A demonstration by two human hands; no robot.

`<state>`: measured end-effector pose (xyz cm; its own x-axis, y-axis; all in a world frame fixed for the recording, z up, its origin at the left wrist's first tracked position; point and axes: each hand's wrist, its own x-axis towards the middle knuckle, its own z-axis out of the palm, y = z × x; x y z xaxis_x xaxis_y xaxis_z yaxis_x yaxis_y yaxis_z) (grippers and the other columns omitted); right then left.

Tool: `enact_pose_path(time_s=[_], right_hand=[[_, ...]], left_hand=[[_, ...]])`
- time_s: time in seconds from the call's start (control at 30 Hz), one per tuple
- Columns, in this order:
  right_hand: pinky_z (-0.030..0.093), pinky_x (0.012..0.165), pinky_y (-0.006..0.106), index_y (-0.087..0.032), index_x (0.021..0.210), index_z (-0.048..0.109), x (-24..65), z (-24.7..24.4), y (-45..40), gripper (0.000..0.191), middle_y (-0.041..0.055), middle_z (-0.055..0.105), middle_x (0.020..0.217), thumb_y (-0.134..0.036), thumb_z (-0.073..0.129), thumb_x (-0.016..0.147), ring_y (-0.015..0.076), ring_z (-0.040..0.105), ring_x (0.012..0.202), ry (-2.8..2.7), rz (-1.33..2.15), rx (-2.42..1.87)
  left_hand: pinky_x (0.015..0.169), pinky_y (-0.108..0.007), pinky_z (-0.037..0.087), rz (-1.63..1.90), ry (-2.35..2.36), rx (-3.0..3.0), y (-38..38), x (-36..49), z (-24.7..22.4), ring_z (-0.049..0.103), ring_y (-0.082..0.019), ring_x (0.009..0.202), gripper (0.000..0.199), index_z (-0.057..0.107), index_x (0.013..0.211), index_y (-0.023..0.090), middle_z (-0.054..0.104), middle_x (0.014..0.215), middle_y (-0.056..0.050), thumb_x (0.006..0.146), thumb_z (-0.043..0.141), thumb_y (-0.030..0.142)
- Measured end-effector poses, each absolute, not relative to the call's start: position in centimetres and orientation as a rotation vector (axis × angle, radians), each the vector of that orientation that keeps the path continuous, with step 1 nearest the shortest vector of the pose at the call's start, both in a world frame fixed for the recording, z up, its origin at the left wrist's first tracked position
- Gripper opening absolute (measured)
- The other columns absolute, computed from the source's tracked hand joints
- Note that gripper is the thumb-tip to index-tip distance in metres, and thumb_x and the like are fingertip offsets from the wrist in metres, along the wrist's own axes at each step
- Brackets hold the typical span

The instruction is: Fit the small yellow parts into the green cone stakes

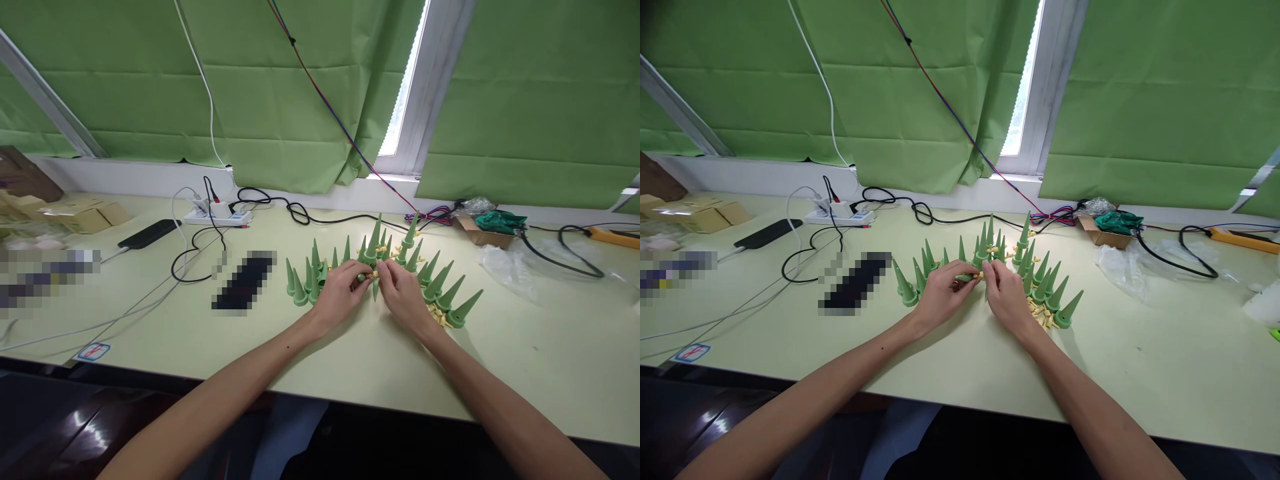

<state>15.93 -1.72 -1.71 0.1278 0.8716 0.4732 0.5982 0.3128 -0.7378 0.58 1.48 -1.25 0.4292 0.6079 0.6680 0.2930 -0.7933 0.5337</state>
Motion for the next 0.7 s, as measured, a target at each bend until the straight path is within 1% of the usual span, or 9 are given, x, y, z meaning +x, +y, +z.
enact_pose_path(time_s=[0.1, 0.17, 0.23, 0.37, 0.53, 0.7], right_hand=[[0.034, 0.054, 0.028, -0.023, 0.08, 0.048, 15.88, -1.64, -1.83, 0.029, -0.0041, 0.048, 0.057, -0.042, 0.039, 0.1, 0.0137, 0.043, 0.049, -1.572, 0.429, -1.336], [0.036, 0.053, 0.028, -0.023, 0.087, 0.05, 15.88, -1.71, -1.82, 0.024, -0.0038, 0.051, 0.06, -0.041, 0.041, 0.099, 0.0138, 0.045, 0.049, -1.588, 0.471, -1.291], [0.037, 0.053, 0.027, -0.022, 0.09, 0.051, 15.9, -1.86, -1.77, 0.021, -0.0032, 0.052, 0.062, -0.039, 0.043, 0.099, 0.0139, 0.047, 0.05, -1.599, 0.49, -1.259], [0.036, 0.052, 0.028, -0.023, 0.087, 0.05, 15.97, -2.13, -1.65, 0.021, -0.0026, 0.052, 0.062, -0.04, 0.043, 0.098, 0.0147, 0.047, 0.051, -1.601, 0.499, -1.253], [0.035, 0.056, 0.028, -0.023, 0.08, 0.049, 16.02, -1.97, -1.67, 0.025, -0.0023, 0.051, 0.063, -0.038, 0.043, 0.098, 0.0149, 0.045, 0.054, -1.618, 0.419, -1.331], [0.03, 0.055, 0.028, -0.023, 0.071, 0.041, 16.08, -1.85, -1.61, 0.032, -0.004, 0.043, 0.058, -0.037, 0.043, 0.099, 0.0141, 0.039, 0.053, -1.637, 0.357, -1.355]], left_hand=[[0.063, -0.024, 0.052, 1.349, 0.809, 2.35, 1.57, 0.54, -1.27, 0.062, -0.012, 0.075, 0.008, 0.065, 0.091, 0.018, 0.068, 0.089, -0.003, 0.089, 0.059, 0.013], [0.062, -0.024, 0.052, 1.364, 0.825, 2.35, 1.61, 0.52, -1.31, 0.062, -0.012, 0.074, 0.008, 0.065, 0.092, 0.018, 0.068, 0.089, -0.003, 0.09, 0.059, 0.014], [0.062, -0.025, 0.052, 1.364, 0.833, 2.348, 1.63, 0.51, -1.37, 0.062, -0.012, 0.072, 0.008, 0.065, 0.092, 0.018, 0.068, 0.089, -0.003, 0.091, 0.058, 0.016], [0.061, -0.025, 0.051, 1.344, 0.839, 2.35, 1.62, 0.53, -1.4, 0.061, -0.013, 0.071, 0.008, 0.066, 0.092, 0.018, 0.068, 0.089, -0.003, 0.091, 0.058, 0.018], [0.061, -0.025, 0.051, 1.327, 0.812, 2.345, 1.53, 0.55, -1.3, 0.06, -0.012, 0.07, 0.008, 0.065, 0.091, 0.018, 0.066, 0.085, -0.002, 0.09, 0.058, 0.016], [0.061, -0.024, 0.05, 1.291, 0.795, 2.351, 1.46, 0.53, -1.26, 0.059, -0.012, 0.07, 0.007, 0.065, 0.092, 0.018, 0.066, 0.086, -0.002, 0.09, 0.058, 0.015]])
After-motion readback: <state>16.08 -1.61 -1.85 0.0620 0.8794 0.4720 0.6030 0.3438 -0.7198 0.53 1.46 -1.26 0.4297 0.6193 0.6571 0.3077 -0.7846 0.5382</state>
